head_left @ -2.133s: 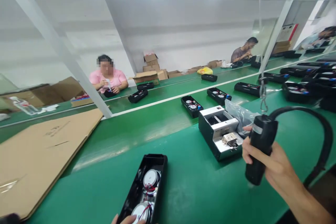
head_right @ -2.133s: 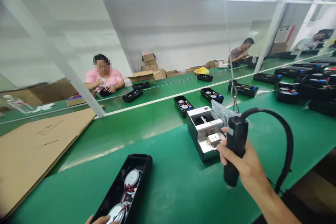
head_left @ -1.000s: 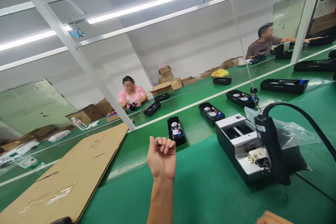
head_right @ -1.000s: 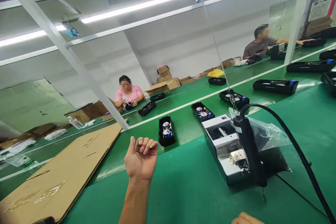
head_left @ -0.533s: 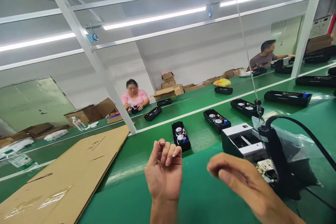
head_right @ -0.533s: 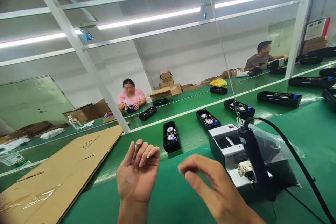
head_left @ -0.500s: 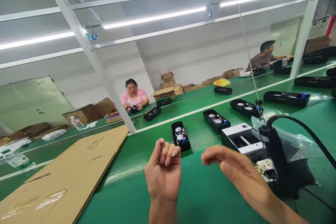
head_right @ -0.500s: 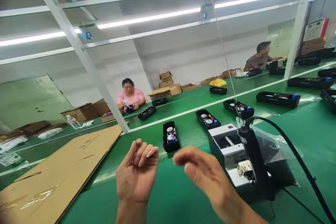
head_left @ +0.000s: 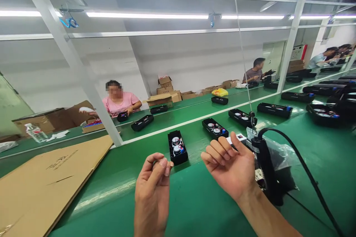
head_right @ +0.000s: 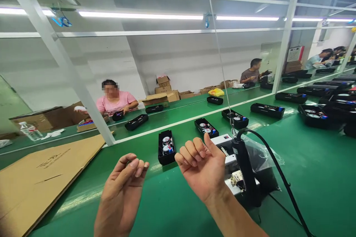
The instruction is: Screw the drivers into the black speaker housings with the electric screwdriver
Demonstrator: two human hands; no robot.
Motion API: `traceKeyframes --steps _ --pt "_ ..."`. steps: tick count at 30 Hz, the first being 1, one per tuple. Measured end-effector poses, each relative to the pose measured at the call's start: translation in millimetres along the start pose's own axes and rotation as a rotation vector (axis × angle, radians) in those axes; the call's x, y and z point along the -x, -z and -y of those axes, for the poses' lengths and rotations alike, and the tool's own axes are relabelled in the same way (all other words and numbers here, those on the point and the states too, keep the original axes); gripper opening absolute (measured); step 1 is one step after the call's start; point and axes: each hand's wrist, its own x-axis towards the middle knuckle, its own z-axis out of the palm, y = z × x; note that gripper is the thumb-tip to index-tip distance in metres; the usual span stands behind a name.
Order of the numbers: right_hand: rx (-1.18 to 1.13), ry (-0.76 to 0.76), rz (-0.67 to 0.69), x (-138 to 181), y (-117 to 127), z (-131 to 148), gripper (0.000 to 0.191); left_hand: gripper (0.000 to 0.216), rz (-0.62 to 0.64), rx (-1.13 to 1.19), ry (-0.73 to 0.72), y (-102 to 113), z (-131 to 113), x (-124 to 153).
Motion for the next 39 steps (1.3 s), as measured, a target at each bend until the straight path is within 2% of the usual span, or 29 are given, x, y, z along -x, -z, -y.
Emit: traceKeyframes --steps 8,13,15,18,21,23,28,33,39 --pt "0.054 -0.050 0.008 -4 8 -6 0.062 0.043 0.020 0.079 0.036 1 2 2" --pt "0.234 -0.024 -0.001 -4 14 -3 0.049 0.035 0.048 0.232 0.088 0 2 3" --pt "0.423 0.015 -0.007 -5 17 -2 0.041 0.030 0.071 0.314 0.151 -1 4 4" --pt "0.920 0.117 0.008 -3 21 -3 0.021 0.021 0.051 0.352 0.228 -2 6 3" --pt "1.445 0.207 0.088 2 20 -8 0.016 0.024 0.047 0.328 0.261 -3 9 3" --pt "1.633 0.250 0.159 5 18 -14 0.017 0.029 0.073 0.312 0.276 -4 11 4" --pt "1.767 0.429 0.309 10 16 -24 0.023 0.036 0.148 0.269 0.299 -7 13 7" --pt "1.791 0.604 0.394 9 18 -24 0.024 0.035 0.157 0.198 0.288 -11 17 9" --pt "1.982 0.760 0.413 8 23 -23 0.022 0.030 0.185 0.068 0.200 -10 20 8"
